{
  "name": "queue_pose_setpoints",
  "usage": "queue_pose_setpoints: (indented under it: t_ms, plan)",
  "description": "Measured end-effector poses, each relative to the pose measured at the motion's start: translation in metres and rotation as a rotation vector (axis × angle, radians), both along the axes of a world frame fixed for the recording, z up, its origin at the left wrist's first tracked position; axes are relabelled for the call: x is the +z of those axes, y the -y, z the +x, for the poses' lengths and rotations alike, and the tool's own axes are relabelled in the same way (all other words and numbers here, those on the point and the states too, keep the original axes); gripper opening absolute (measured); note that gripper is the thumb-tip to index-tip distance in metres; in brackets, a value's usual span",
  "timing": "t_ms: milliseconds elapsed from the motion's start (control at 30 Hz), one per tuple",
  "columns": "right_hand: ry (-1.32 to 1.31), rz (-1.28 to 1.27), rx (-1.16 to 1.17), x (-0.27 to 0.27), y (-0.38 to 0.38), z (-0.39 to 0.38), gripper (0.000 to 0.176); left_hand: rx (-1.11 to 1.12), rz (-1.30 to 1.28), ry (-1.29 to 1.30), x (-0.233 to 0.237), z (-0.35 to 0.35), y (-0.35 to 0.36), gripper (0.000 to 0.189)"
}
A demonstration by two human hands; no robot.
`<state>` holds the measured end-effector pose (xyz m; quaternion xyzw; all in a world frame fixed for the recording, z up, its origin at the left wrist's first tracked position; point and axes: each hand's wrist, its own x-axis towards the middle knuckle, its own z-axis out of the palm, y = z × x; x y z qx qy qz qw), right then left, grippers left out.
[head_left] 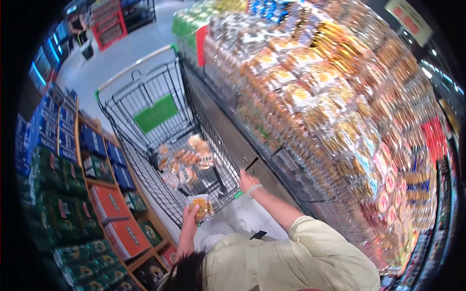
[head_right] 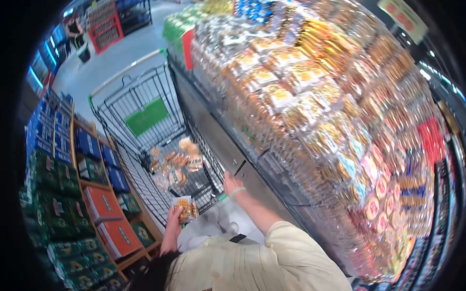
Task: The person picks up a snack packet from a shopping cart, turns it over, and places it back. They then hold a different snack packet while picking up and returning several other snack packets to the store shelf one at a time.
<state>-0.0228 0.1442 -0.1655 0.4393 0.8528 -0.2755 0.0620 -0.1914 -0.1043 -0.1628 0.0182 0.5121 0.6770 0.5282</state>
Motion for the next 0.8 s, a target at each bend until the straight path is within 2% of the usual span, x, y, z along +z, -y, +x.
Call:
queue_pose_setpoints:
  t_ms: [100, 167, 233, 267, 333, 400, 467, 533, 600, 667, 700, 767, 800]
  plan:
    - [-0.133, 0.073, -0.086, -0.006, 0.04, 0.033, 0.048, 0.068, 0.037, -0.043, -0.006, 0.0, 0.001, 0.036]
    - [-0.2, 0.111, -0.15, 0.007, 0.056, 0.049, 0.052, 0.121, 0.01, -0.034, -0.003, 0.003, 0.0, 0.036]
    - [-0.145, -0.1, -0.203, 0.027, 0.074, 0.061, 0.055, 0.145, 0.004, -0.063, -0.015, 0.003, 0.0, 0.035]
    - [-0.164, -0.094, -0.202, 0.025, 0.078, 0.069, 0.055, 0.178, -0.009, -0.08, -0.022, 0.0, -0.001, 0.034]
    - [-0.066, -0.137, 0.019, 0.005, 0.088, 0.101, 0.05, 0.208, -0.023, -0.145, -0.026, 0.003, -0.001, 0.035]
    - [-0.101, -0.237, -0.033, -0.026, 0.1, 0.137, 0.043, 0.214, -0.119, -0.34, -0.033, 0.003, -0.002, 0.038]
    - [-0.125, -0.176, -0.107, -0.072, 0.114, 0.185, 0.035, 0.225, -0.094, -0.376, -0.033, 0.006, -0.002, 0.041]
    - [-0.024, -0.191, -0.234, -0.084, 0.133, 0.233, 0.033, 0.192, -0.165, -0.508, -0.023, 0.015, -0.002, 0.048]
    - [0.15, -0.254, -0.171, -0.077, 0.151, 0.286, 0.037, 0.187, -0.124, -0.591, -0.025, 0.017, -0.001, 0.051]
    - [0.367, -0.282, -0.319, -0.1, 0.17, 0.333, 0.04, 0.186, -0.142, -0.648, -0.026, 0.02, 0.0, 0.051]
    - [0.426, -0.361, -0.385, -0.088, 0.182, 0.35, 0.042, 0.187, -0.146, -0.649, -0.028, 0.021, 0.001, 0.051]
    - [0.474, -0.435, -0.498, -0.085, 0.201, 0.382, 0.044, 0.224, -0.126, -0.682, -0.031, 0.02, 0.001, 0.05]
    - [0.459, -0.427, -0.551, -0.102, 0.215, 0.403, 0.043, 0.219, -0.116, -0.687, -0.033, 0.019, -0.001, 0.05]
